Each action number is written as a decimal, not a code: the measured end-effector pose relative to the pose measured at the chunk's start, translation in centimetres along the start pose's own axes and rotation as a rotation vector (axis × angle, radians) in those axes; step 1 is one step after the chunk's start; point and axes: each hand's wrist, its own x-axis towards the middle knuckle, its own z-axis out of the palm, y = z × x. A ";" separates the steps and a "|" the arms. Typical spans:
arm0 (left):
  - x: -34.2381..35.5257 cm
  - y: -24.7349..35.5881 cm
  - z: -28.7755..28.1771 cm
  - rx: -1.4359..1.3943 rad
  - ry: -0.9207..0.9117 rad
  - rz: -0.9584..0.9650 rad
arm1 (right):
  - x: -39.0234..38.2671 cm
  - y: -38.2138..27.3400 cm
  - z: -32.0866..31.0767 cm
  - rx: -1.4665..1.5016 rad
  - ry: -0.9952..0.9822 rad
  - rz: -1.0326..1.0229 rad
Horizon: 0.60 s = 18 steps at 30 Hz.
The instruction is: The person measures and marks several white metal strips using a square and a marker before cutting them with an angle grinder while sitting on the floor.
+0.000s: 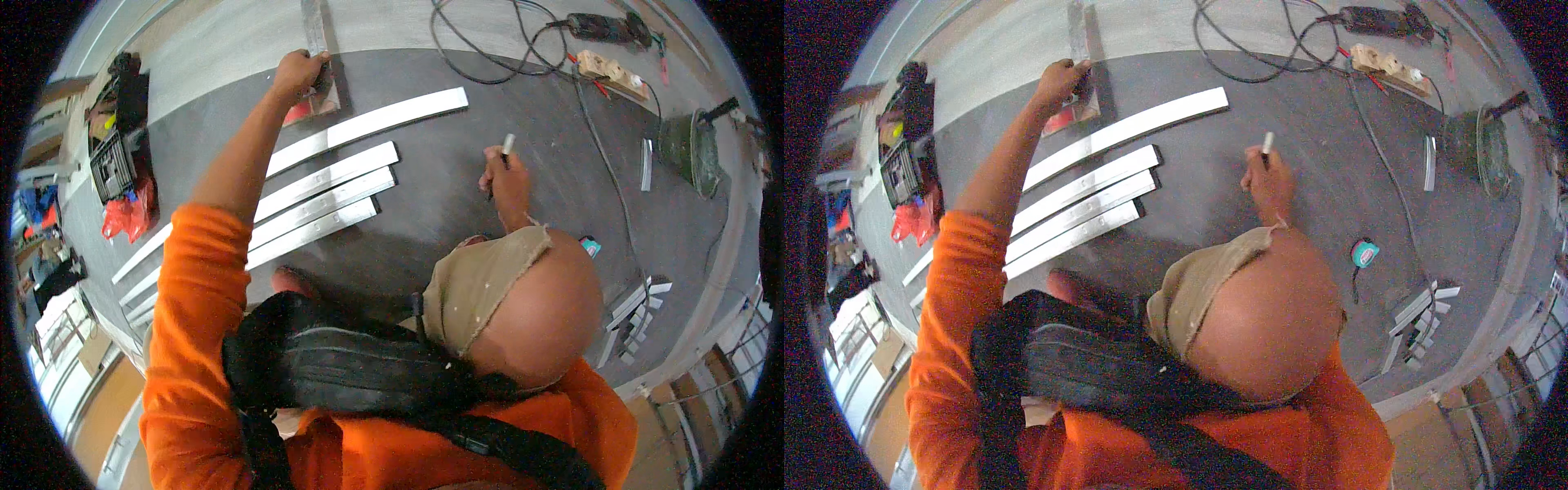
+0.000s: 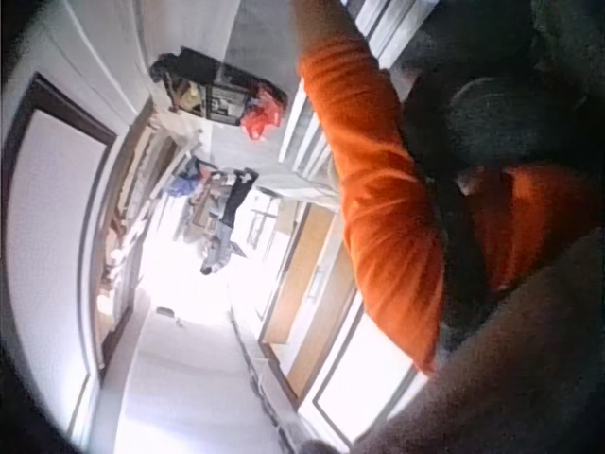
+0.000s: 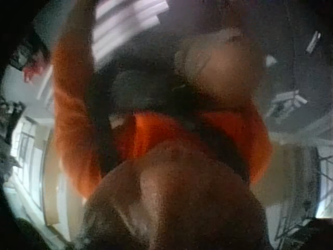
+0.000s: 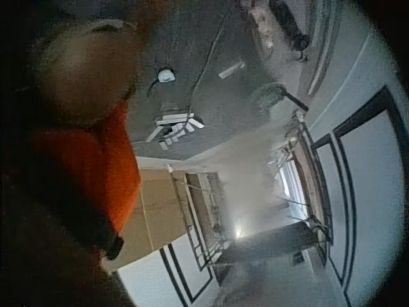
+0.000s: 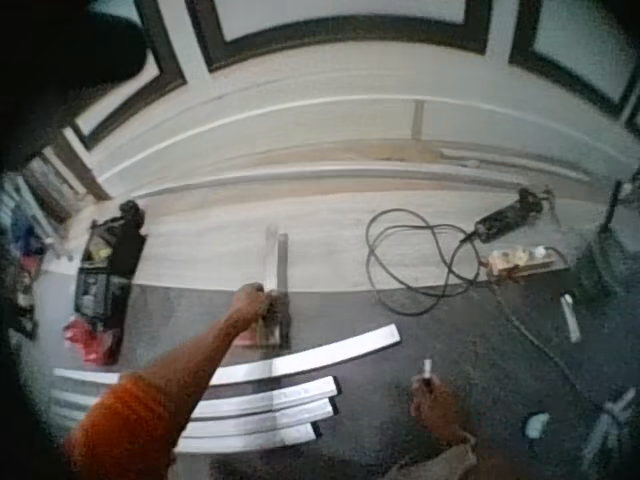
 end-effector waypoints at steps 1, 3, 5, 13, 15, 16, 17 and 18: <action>1.4 -1.8 -0.1 0.054 0.024 0.063 | -0.1 0.6 0.6 0.035 -0.059 0.018; 2.9 -6.1 -0.7 0.168 0.081 0.179 | -0.3 1.7 2.5 0.107 -0.191 0.054; 1.9 -7.3 -0.6 0.231 0.144 0.145 | -1.2 0.6 3.7 0.171 -0.270 0.127; -8.5 -5.2 -1.6 0.388 -0.253 0.355 | 2.3 -7.4 7.7 0.313 -0.478 0.032; -13.4 -4.0 -1.1 0.072 -0.451 0.411 | 3.7 -8.8 10.5 0.572 -0.553 0.006; -14.3 -3.8 -0.1 -0.033 -0.474 0.452 | 3.5 -9.8 11.5 0.615 -0.575 0.003; -14.9 -3.3 1.8 -0.139 -0.498 0.501 | 4.1 -9.4 11.5 0.688 -0.629 -0.060; -15.4 -2.2 3.1 -0.206 -0.482 0.523 | 4.2 -9.9 11.7 0.682 -0.603 -0.094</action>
